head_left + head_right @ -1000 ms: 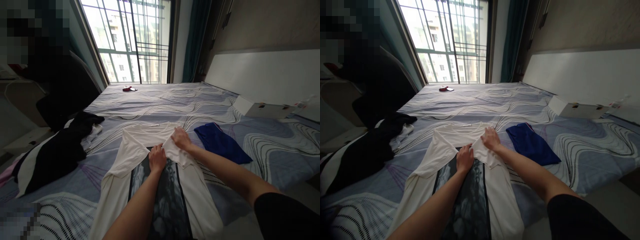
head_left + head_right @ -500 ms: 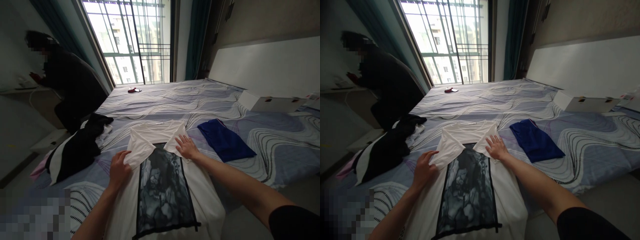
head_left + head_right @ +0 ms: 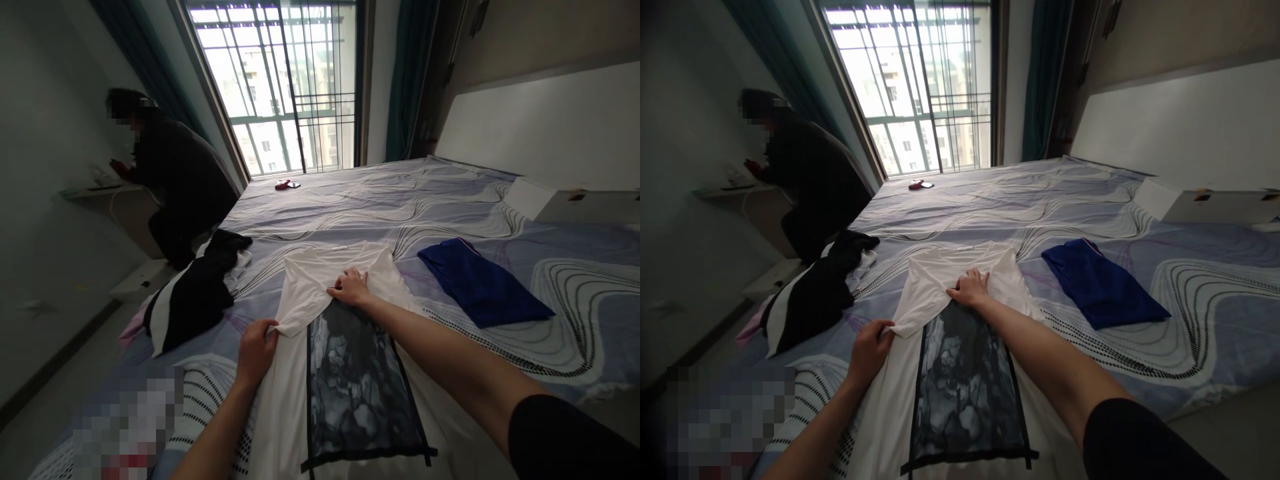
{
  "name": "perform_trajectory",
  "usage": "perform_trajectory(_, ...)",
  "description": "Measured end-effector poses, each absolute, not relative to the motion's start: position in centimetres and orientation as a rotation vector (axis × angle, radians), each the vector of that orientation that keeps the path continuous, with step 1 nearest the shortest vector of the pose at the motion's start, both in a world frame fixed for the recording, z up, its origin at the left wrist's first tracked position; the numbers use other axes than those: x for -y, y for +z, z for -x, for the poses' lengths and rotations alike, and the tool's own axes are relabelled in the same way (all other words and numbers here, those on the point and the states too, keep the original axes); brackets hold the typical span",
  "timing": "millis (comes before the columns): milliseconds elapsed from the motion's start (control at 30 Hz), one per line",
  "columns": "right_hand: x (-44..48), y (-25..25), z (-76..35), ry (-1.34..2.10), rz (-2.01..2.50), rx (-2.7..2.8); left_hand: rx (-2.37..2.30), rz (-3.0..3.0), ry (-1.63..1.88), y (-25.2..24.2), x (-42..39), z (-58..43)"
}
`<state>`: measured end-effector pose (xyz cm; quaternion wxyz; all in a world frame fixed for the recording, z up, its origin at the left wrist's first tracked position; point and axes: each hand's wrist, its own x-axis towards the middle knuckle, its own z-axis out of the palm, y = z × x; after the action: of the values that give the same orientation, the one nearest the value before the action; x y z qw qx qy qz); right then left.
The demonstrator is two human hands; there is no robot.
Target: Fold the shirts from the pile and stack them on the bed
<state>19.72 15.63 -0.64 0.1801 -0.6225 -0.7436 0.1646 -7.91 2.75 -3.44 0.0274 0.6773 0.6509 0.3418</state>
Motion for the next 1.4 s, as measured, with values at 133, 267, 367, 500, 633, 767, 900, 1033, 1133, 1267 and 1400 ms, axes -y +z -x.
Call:
perform_trajectory(133,-16.1,-1.9,-19.4,0.539,1.764,2.028,-2.080,-1.921,1.179,-3.7,-2.4,8.1)
perform_trajectory(267,-16.0,-2.1,-19.9,0.602,1.698,2.009,-2.062,-1.873,1.237,-3.7,-2.4,8.0)
perform_trajectory(367,-15.9,-1.9,-19.6,0.638,1.681,2.038,-2.015,-1.911,1.249,-3.7,-2.5,8.0)
perform_trajectory(500,-16.0,-1.6,-19.2,0.649,1.692,2.066,-1.976,-1.929,1.274,-3.8,-2.6,8.1)
perform_trajectory(633,-16.1,-1.1,-19.1,0.694,1.731,2.058,-1.962,-1.989,1.262,-3.9,-2.6,8.1)
perform_trajectory(767,-15.8,-0.6,-18.4,0.733,1.743,2.135,-1.987,-2.011,1.236,-3.9,-2.7,8.1)
perform_trajectory(900,-16.2,-0.3,-18.5,0.717,1.775,2.177,-1.994,-2.043,1.212,-4.0,-2.6,8.2)
perform_trajectory(1033,-17.3,0.5,-21.0,0.687,1.792,2.186,-1.991,-2.095,1.197,-4.2,-2.5,8.4)
perform_trajectory(1133,-18.0,1.2,-24.1,0.660,1.764,2.239,-2.001,-2.116,1.246,-4.2,-2.6,8.3)
perform_trajectory(1267,-18.2,1.0,-27.4,0.666,1.637,2.456,-1.963,-2.180,1.255,-4.4,-2.7,8.3)
perform_trajectory(1400,-18.0,-0.3,-28.0,0.539,1.592,2.449,-1.949,-2.176,1.251,-4.6,-2.7,8.5)
